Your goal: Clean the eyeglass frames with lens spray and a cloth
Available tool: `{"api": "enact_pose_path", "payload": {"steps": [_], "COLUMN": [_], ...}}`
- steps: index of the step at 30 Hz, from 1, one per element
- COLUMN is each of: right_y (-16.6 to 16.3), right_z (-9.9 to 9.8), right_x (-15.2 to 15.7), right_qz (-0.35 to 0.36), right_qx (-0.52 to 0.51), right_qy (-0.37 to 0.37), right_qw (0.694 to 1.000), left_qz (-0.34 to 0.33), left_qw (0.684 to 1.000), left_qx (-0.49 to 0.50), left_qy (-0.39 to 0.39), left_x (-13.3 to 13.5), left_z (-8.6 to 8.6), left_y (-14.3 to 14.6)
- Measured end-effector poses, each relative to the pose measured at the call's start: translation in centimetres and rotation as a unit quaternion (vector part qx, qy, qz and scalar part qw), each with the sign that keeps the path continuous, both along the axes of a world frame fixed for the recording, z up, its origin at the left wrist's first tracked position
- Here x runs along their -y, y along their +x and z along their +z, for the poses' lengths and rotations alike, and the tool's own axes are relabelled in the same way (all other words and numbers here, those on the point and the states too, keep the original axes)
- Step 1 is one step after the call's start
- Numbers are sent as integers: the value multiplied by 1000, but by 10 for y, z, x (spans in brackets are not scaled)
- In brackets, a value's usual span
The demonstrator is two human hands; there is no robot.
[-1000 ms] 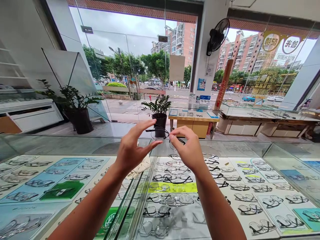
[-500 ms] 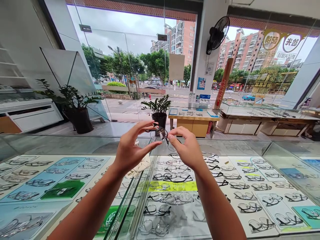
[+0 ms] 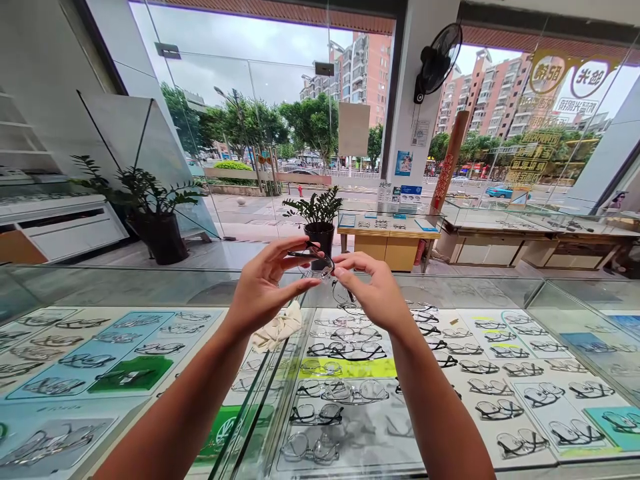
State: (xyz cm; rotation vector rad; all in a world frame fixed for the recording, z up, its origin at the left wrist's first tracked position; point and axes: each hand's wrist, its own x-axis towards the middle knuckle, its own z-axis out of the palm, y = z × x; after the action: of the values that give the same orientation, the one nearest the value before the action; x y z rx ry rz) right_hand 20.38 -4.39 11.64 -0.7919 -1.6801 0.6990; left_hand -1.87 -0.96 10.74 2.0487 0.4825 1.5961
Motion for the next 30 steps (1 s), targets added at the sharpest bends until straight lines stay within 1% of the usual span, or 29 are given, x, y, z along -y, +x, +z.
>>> {"api": "enact_pose_path", "payload": {"steps": [4, 6, 11, 14, 18, 20, 24, 27, 30], "right_y": [0, -1, -2, -1, 1, 1, 2, 2, 2], "right_z": [0, 0, 5, 7, 5, 4, 5, 7, 9], "right_x": [0, 2, 11, 12, 8, 7, 7, 8, 11], "right_qz": [17, 12, -16, -10, 33, 42, 34, 18, 11], "right_qx": [-19, -24, -32, -40, -79, -94, -106, -96, -91], "right_qy": [-29, -25, 11, 1, -32, -39, -34, -39, -42], "right_qw": [999, 999, 999, 999, 996, 994, 993, 994, 995], "left_qz": [-16, -13, 19, 22, 3, -7, -19, -28, -49], "left_qw": [1000, 999, 997, 994, 990, 988, 988, 989, 988], "left_qx": [13, 29, 78, 94, 114, 124, 125, 117, 110], "left_qy": [-13, -13, -22, -48, -84, -91, -87, -84, -98], "left_x": [-1, 1, 7, 8, 7, 6, 6, 5, 1], "left_z": [2, 3, 3, 2, 0, 0, 1, 2, 2], "left_y": [0, 2, 7, 11, 13, 13, 14, 14, 13]}}
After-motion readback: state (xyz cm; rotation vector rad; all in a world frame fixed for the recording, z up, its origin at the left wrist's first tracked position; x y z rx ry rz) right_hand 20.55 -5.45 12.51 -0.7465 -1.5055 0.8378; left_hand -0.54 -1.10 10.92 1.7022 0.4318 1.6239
